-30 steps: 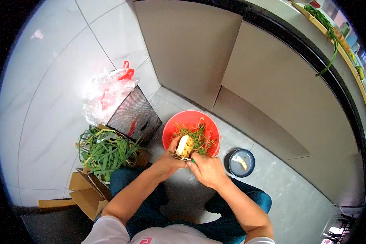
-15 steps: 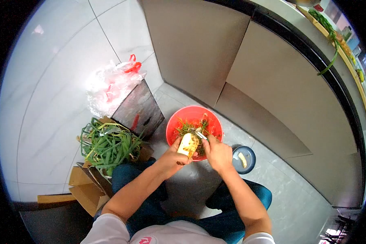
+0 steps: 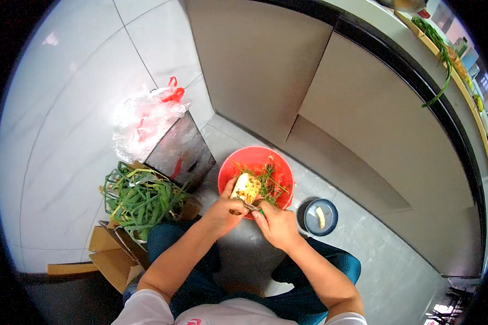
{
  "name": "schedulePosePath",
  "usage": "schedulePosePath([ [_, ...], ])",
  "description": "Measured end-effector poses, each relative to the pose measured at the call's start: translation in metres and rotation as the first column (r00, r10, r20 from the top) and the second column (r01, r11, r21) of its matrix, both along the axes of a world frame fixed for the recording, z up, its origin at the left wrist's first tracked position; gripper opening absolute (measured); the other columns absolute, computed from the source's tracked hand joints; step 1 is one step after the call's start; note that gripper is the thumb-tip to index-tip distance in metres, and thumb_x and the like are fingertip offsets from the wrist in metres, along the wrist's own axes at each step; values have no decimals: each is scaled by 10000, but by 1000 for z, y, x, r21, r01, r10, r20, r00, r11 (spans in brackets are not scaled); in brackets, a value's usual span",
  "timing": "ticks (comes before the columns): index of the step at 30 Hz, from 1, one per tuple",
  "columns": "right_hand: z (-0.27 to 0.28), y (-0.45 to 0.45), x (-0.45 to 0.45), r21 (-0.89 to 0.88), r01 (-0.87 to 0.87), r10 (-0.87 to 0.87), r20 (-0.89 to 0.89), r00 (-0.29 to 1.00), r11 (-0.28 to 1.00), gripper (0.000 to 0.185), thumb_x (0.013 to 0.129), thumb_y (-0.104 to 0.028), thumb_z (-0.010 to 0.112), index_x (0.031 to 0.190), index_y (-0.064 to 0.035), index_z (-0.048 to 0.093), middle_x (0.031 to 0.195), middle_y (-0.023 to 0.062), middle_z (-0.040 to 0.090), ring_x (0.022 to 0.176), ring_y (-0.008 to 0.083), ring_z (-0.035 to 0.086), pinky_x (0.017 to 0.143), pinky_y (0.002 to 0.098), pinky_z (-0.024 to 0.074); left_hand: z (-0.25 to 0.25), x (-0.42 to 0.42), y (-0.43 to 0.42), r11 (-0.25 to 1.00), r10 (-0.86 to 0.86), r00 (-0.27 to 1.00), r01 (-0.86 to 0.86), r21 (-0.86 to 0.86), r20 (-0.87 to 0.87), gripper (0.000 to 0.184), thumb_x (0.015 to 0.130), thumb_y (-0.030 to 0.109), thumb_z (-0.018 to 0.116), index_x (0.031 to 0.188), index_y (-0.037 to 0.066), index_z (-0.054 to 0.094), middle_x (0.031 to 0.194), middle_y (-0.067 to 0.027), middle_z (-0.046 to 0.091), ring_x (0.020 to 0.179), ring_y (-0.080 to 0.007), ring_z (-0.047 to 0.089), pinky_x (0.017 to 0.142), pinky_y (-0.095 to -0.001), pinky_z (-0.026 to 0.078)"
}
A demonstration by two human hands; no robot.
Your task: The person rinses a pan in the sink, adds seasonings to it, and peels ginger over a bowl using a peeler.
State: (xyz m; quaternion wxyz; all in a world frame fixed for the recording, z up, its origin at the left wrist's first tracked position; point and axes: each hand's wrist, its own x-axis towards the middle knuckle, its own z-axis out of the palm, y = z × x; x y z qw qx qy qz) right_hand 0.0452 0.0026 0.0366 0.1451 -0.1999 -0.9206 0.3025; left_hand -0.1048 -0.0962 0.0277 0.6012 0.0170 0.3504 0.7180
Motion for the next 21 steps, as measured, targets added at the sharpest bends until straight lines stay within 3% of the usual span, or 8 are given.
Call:
schedulePosePath([
  [7,-12,20,-5,62,125,-131,104,986,990,295,949,-349,523,954,-55,547,730,187,649,659,386,646,558,482,503,6,5,-1,1000,22,997,-21,-8,68,893,595,-156,431,1438,125,347,1395,-146,443,1259,-322,483,1044,-429,411],
  [10,-31,41,-6,66,288,-295,271,916,955,371,991,-406,430,929,-62,553,757,234,651,697,432,636,605,528,495,11,5,-7,987,-151,973,140,-77,-175,893,614,-161,418,1446,118,255,1350,-143,452,1225,-306,504,1046,-395,395],
  [12,-36,43,-6,-5,374,-355,304,884,928,399,1002,-415,406,944,-56,571,790,244,651,764,439,636,644,515,489,15,2,-4,991,-124,982,129,-27,141,879,615,-145,428,1439,118,269,1344,-140,461,1204,-311,525,1014,-388,412],
  [14,-35,46,-4,-95,350,-316,262,912,932,401,1002,-423,397,1020,-70,588,795,245,656,772,437,640,667,519,495,9,5,-9,986,-146,966,124,-115,-214,868,617,-133,430,1435,112,272,1337,-139,468,1192,-317,534,998,-396,420],
  [16,-31,37,-7,-204,331,-288,214,934,922,420,1001,-430,388,1096,-84,605,800,245,662,780,435,645,690,523,501,2,-3,-11,995,-97,995,96,40,37,671,692,-212,438,1297,76,484,1389,-150,444,1236,-298,538,978,-340,467],
  [18,-18,23,-9,-276,270,-241,135,961,922,400,999,-427,394,1023,-89,607,807,233,663,756,432,643,671,525,495,0,-3,-13,997,-74,995,72,20,72,544,698,-236,495,1175,17,562,1378,-165,444,1255,-307,515,989,-343,462],
  [19,-9,16,-10,-175,218,-197,130,972,960,359,984,-401,445,946,-73,585,775,211,660,713,413,647,621,503,502,-8,2,-15,997,-48,904,71,38,-425,500,696,-238,523,1130,3,581,1372,-167,445,1265,-311,503,991,-347,461],
  [21,2,8,-10,-87,133,-121,125,985,987,349,981,-394,457,931,-70,576,755,207,652,699,411,643,608,499,500,-19,3,-15,996,-5,582,78,50,-813,455,693,-240,551,1084,-11,600,1366,-170,446,1274,-314,490,993,-351,460],
])
